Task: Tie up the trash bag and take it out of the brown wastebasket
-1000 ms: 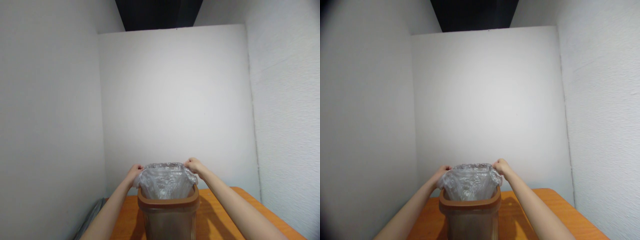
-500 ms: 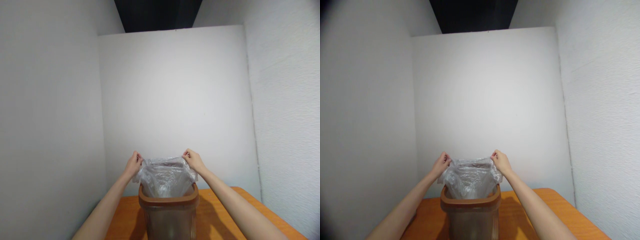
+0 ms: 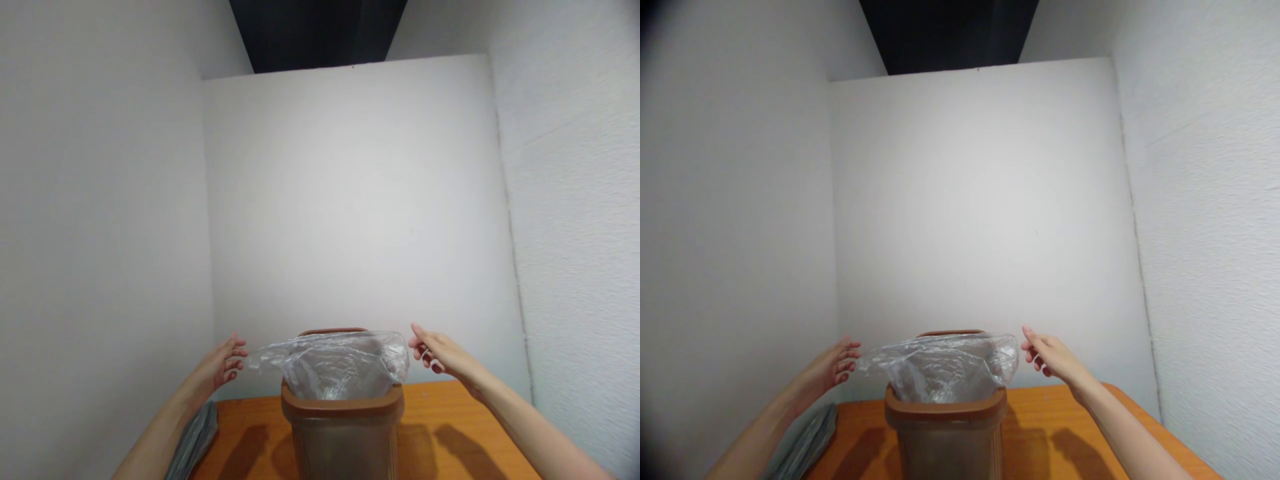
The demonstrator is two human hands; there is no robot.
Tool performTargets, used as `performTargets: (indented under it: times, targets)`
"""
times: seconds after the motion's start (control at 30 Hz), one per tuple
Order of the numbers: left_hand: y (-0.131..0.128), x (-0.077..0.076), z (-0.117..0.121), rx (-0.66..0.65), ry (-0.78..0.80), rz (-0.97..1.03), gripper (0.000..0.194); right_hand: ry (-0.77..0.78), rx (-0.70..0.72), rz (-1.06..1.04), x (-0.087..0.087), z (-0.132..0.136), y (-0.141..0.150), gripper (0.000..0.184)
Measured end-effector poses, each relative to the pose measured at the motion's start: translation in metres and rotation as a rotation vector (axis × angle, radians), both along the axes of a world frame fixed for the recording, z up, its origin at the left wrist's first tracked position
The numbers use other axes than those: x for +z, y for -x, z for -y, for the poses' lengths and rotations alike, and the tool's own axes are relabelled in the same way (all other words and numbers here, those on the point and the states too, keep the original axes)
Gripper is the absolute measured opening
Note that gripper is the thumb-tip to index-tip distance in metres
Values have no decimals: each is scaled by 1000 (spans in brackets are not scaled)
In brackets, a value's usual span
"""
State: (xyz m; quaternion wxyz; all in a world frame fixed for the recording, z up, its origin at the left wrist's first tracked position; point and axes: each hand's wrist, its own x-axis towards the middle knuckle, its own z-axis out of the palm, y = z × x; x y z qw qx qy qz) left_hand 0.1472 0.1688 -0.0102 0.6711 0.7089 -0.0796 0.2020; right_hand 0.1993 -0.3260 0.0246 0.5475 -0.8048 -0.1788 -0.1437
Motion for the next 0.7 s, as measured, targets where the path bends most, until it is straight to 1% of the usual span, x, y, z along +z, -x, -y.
performTargets:
  times: [0.1,0.13,0.2,0.3,0.37,0.43,0.5,0.53,0.6,0.63,0.7]
  targets:
    - [-10,-7,14,-42,30,-79,74,47,106,-82,-7,-17,9,67]
    - [-13,-7,20,-59,24,-88,73,48,136,-87,-7,-22,11,65]
    - [-15,-6,28,-87,6,-79,64,19,180,-77,-7,-27,12,62]
    - [-12,-1,29,-97,9,-35,47,-64,206,-71,-5,-21,10,56]
    - [-6,0,24,-87,48,-19,42,-124,203,-65,-4,-12,8,52]
    - [-1,-3,17,-85,96,-12,42,-186,204,-53,-7,-2,7,48]
    - [3,-12,11,-103,138,-12,46,-256,223,-33,-14,5,7,44]
    - [4,-20,9,-115,152,-14,49,-286,233,-24,-20,7,7,42]
    - [3,-40,9,-150,208,-2,56,-372,256,-8,-38,9,5,40]
    - [0,-53,11,-177,249,11,59,-418,270,-3,-49,8,4,43]
    - [-7,-77,19,-253,322,52,63,-487,290,24,-73,3,-2,57]
